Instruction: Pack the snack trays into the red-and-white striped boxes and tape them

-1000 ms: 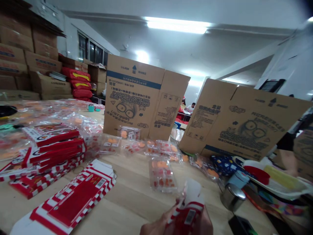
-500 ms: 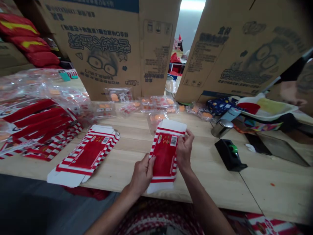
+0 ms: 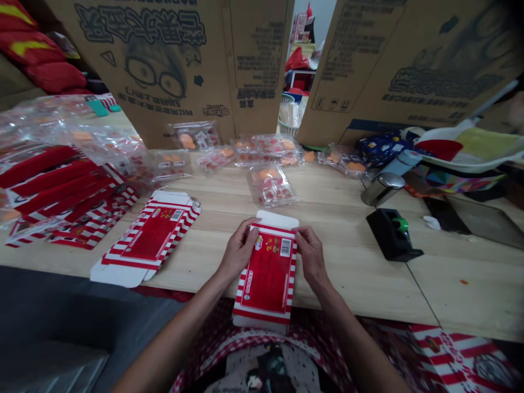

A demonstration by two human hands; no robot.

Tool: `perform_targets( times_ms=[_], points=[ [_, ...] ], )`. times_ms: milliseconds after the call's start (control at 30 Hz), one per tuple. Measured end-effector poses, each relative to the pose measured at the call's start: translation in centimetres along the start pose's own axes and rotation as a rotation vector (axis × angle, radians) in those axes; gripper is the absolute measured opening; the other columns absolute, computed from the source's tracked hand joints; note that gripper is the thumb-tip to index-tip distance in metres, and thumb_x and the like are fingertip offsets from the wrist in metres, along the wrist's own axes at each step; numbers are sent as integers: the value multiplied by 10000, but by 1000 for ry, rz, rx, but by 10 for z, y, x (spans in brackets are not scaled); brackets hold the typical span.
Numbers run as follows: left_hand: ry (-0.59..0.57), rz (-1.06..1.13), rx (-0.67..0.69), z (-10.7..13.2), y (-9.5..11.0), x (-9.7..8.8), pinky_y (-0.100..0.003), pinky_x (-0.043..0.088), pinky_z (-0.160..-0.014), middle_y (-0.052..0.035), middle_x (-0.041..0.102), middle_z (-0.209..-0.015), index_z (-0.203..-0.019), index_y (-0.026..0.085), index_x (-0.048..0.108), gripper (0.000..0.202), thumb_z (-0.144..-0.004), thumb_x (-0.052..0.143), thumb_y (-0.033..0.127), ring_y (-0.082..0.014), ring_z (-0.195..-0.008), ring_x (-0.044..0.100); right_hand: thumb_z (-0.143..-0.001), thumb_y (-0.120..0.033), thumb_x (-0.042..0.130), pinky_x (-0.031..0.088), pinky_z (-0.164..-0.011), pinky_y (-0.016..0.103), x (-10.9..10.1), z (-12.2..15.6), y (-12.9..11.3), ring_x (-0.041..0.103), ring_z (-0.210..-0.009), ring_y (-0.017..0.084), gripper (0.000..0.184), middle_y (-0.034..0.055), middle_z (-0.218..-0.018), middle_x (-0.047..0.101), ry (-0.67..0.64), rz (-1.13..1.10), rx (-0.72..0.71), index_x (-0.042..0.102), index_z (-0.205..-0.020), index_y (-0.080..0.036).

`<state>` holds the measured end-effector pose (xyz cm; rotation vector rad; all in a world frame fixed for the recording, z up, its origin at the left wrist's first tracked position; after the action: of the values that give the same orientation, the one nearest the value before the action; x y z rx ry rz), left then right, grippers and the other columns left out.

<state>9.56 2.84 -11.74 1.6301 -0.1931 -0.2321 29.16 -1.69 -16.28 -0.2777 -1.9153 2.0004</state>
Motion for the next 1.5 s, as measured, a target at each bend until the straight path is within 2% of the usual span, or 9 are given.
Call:
perform_targets(
  times_ms=[167, 300, 367, 500, 633, 800, 1000, 1233, 1500],
  points=[
    [-37, -96, -26, -11, 11, -8, -203, 365, -577, 43, 507, -640, -743, 154, 606, 346, -940, 580, 438, -92, -607, 464, -797, -371, 672, 402, -610, 245, -1, -13, -15, 482, -628, 125, 198, -41, -666, 542, -148, -31, 12, 592, -762, -194],
    [-77, 202, -233, -22, 9, -14, -222, 457, -616, 24, 684, -799, -1268, 205, 590, 531, -784, 763, 338, -127, -651, 608, -789, -307, 669, 379, -554, 235, 8, -18, -31, 482, -608, 125, 511, -59, -730, 564, -274, -52, 35, 553, -1282, -235],
    [-137, 252, -312, -24, 6, -16, -240, 489, -641, -8, 732, -878, -1353, 208, 560, 642, -762, 785, 320, -145, -688, 650, -818, -300, 646, 388, -546, 240, 12, -17, -37, 491, -606, 128, 462, -47, -730, 570, -339, 8, 16, 575, -1267, -214],
    [-199, 89, -197, -22, 4, -28, -256, 507, -774, -47, 767, -939, -1077, 163, 763, 363, -803, 769, 401, -163, -828, 676, -937, -258, 540, 495, -709, 303, 8, -8, -49, 627, -793, 178, 157, 35, -869, 679, -332, 322, -328, 674, -991, -198],
    [-182, -19, -135, -12, 4, -34, -268, 495, -832, -61, 780, -985, -967, 169, 804, 316, -784, 792, 426, -191, -921, 678, -977, -214, 502, 512, -812, 321, 9, 10, -60, 649, -1085, 226, 227, 116, -1239, 675, -484, 518, -629, 671, -1128, -209],
    [-190, 10, -194, -15, 19, -26, -232, 457, -694, -24, 752, -870, -968, 166, 773, 329, -825, 759, 462, -135, -744, 633, -993, -359, 535, 464, -613, 254, 15, 2, -78, 606, -748, 152, 239, 52, -964, 704, -626, 480, -279, 672, -1095, -191],
    [-496, 113, -328, -22, 38, -15, -290, 488, -842, -62, 767, -1059, -1131, 188, 744, 381, -867, 709, 460, -174, -895, 677, -968, -459, 581, 371, -493, 213, 32, -11, -83, 503, -577, 101, 433, 6, -818, 705, -920, 373, -13, 665, -1331, -238],
    [-707, 65, -332, -9, 42, -18, -346, 450, -980, -60, 724, -1238, -1213, 257, 711, 357, -871, 724, 359, -186, -1053, 660, -973, -485, 581, 504, -964, 371, 34, 1, -90, 649, -1113, 230, 443, 51, -1290, 696, -1090, 462, -134, 641, -1363, -282],
    [-557, 193, -311, -16, 55, -11, -285, 497, -784, -80, 748, -1051, -1089, 188, 745, 306, -880, 692, 404, -179, -880, 665, -905, -452, 631, 434, -604, 258, 37, -10, -99, 555, -634, 135, 326, 6, -739, 682, -1054, 305, 171, 739, -948, -147]
  ],
)
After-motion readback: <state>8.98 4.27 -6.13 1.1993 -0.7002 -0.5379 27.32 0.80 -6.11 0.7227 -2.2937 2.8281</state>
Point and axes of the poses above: each hand's wrist, its own z-axis away from the middle knuckle, its own x-axis out of the palm, y = z × x, the point moved 5 cm from there along -z, towards the middle knuckle
